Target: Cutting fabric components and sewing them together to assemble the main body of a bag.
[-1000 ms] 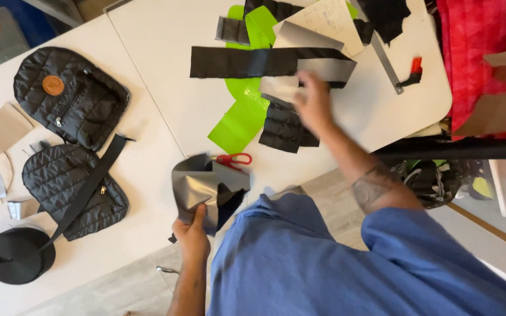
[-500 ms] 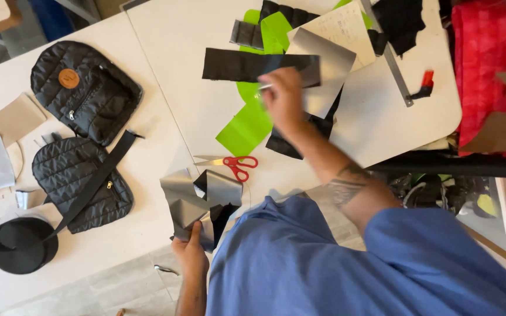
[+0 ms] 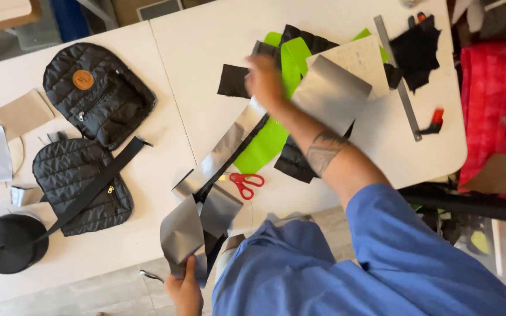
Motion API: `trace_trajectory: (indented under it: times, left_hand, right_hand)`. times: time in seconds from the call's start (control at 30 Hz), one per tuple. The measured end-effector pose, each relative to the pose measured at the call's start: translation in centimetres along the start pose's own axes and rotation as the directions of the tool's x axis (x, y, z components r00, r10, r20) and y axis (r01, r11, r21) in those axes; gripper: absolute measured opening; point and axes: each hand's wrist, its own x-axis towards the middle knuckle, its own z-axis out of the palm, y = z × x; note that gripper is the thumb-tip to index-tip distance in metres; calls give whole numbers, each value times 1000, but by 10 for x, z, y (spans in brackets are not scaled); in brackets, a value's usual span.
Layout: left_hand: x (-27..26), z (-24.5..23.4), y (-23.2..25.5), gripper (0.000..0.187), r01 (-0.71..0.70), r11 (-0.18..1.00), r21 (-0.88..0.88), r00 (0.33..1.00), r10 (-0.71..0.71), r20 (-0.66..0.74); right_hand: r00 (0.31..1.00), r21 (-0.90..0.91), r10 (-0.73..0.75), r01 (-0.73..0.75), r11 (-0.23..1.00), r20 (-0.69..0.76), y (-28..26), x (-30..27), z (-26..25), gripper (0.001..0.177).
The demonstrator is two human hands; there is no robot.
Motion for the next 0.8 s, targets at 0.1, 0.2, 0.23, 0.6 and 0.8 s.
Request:
trace_trajectory:
  times: [0.1, 0.2, 0.23, 0.6, 0.8]
  left_hand:
    - [-8, -6, -47, 32, 23, 999, 43, 994, -18, -108]
    - [-31, -5, -42, 35, 77, 993, 85, 989, -65, -136]
    - [-30, -3, -31, 39, 89, 982, 167, 993, -75, -87]
    - [-32, 11, -49, 34, 85, 983, 160, 990, -66, -126]
    - [-55, 7, 2, 30, 42, 990, 137, 999, -41, -15]
  right_hand:
    - [959, -365, 283, -264, 893, -2, 84, 45, -59, 46]
    - [858, -453, 508, -423, 785, 80, 151, 61, -78, 27]
    - [841, -395, 537, -475, 786, 58, 176, 64, -83, 20]
    - [731, -178, 450, -422, 889, 513, 75, 132, -90, 13]
    - [648, -341, 73, 299, 891, 758, 131, 118, 4, 32]
